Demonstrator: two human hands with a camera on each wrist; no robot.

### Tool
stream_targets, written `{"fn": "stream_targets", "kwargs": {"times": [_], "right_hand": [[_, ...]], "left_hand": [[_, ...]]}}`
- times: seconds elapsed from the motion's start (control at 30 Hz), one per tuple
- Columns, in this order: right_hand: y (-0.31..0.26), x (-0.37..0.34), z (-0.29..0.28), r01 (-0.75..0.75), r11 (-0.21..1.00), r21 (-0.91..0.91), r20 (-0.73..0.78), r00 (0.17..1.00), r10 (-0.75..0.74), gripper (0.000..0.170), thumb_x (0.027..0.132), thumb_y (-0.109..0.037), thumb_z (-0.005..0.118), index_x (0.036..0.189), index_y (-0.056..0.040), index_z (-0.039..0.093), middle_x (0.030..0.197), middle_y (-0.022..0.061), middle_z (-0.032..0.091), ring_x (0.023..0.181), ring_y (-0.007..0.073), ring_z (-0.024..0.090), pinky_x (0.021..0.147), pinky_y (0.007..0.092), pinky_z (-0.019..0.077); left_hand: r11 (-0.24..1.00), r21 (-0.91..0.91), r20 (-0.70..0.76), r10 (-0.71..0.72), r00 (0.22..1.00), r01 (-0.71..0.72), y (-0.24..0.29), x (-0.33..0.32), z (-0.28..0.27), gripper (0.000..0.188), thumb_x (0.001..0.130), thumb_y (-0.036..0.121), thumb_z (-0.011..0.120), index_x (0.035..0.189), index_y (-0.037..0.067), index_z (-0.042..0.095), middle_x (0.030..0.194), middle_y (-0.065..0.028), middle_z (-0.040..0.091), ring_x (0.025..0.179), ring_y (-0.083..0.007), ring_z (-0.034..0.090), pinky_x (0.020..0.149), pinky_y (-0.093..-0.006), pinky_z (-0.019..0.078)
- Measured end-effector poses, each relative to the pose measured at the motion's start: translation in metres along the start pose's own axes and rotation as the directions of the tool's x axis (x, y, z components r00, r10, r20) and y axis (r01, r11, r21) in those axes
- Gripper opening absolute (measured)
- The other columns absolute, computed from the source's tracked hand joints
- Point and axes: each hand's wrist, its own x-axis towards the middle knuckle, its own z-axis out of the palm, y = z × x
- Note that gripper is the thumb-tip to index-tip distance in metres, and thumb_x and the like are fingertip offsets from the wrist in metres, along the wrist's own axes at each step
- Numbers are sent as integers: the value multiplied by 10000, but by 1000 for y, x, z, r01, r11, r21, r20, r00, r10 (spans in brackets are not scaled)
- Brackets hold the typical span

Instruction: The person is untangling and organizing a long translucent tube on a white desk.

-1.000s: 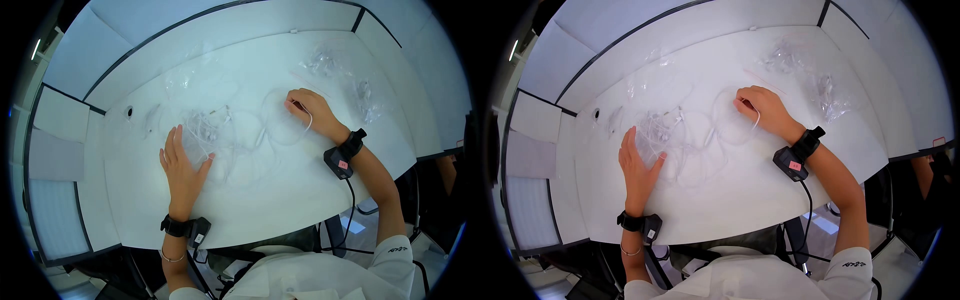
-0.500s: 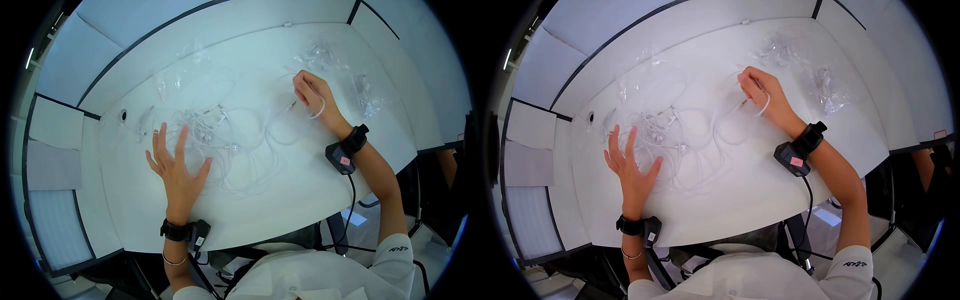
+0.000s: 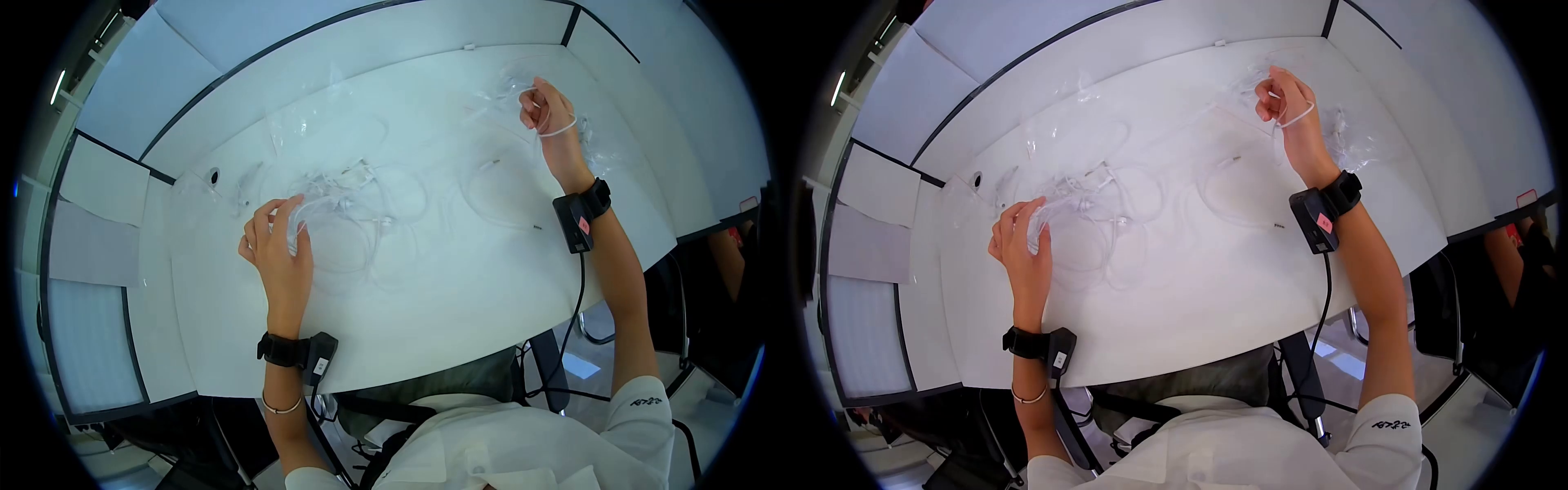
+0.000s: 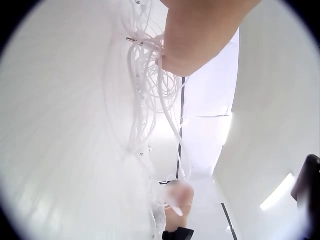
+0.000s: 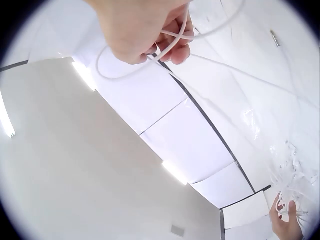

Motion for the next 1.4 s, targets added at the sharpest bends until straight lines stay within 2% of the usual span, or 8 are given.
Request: {"fn": "stream_targets", "kwargs": {"times": [0.37, 0.5, 0.8, 0.97, 1.07, 1.2, 1.3, 1.4], "right_hand": [[12, 18, -35, 85, 996, 15, -314, 947, -76, 267, 925, -290, 502, 845, -41, 559, 805, 57, 628, 684, 129, 600, 636, 225, 441], [17, 23, -51, 36, 988, 149, -254, 967, 3, 218, 911, -257, 566, 832, -58, 529, 877, 118, 652, 747, 151, 635, 707, 235, 501], [0, 19, -49, 110, 986, 122, -231, 970, -79, 217, 909, -239, 582, 823, -49, 525, 978, 167, 654, 849, 185, 652, 786, 254, 515], [-1, 29, -62, 146, 985, 90, -329, 938, -109, 203, 898, -243, 606, 868, -48, 555, 838, 59, 619, 701, 104, 581, 615, 196, 438], [0, 28, -69, 150, 984, 99, -308, 945, -113, 197, 895, -239, 611, 863, -53, 554, 818, 46, 592, 645, 87, 529, 576, 199, 401], [1, 26, -65, 132, 991, -36, -288, 948, -137, 248, 903, -290, 584, 885, -44, 557, 836, 44, 581, 605, 81, 493, 576, 204, 383], [-6, 18, -52, 13, 994, -110, -175, 984, -32, 268, 907, -326, 562, 895, -58, 563, 852, 42, 585, 581, 82, 474, 593, 217, 390], [-17, 12, -38, 16, 976, -215, -20, 1000, -21, 253, 903, -334, 555, 880, -82, 561, 925, 53, 614, 651, 99, 542, 642, 231, 412]], "left_hand": [[988, 139, -60, -55, 997, 63, -14, -1, 3, 553, 707, -156, 476, 1139, 172, 585, 1085, 6, 503, 1003, -169, 445, 938, -376, 230], [980, 165, -37, -103, 994, 107, -23, 1, 2, 493, 693, -159, 474, 1045, 153, 621, 1026, 14, 521, 976, -167, 452, 919, -367, 241], [985, 93, -209, -121, 971, 142, -33, 6, -1, 565, 702, -142, 455, 1175, 155, 545, 1077, 22, 520, 908, -137, 511, 988, -399, 209], [965, -28, -249, -258, 933, 260, -44, 6, -6, 421, 665, -95, 425, 923, 167, 630, 889, 40, 584, 876, -116, 521, 1004, -410, 165], [962, 2, -225, -265, 938, 273, -54, 6, -9, 397, 671, -86, 437, 909, 166, 630, 880, 40, 585, 868, -114, 519, 993, -405, 172], [939, -71, -139, -345, 928, 338, -53, 5, -7, 399, 671, -42, 508, 994, 170, 606, 1074, 26, 558, 950, -131, 513, 1005, -432, 164], [977, 80, -157, -185, 970, 199, -33, 3, 5, 514, 663, -8, 562, 1146, 166, 554, 1231, -29, 470, 1127, -190, 449, 1034, -479, 150], [997, -4, -126, 72, 989, -73, -2, 10, -8, 614, 679, 13, 584, 1269, 147, 479, 1321, -85, 392, 1256, -259, 341, 1055, -500, 159]]}}
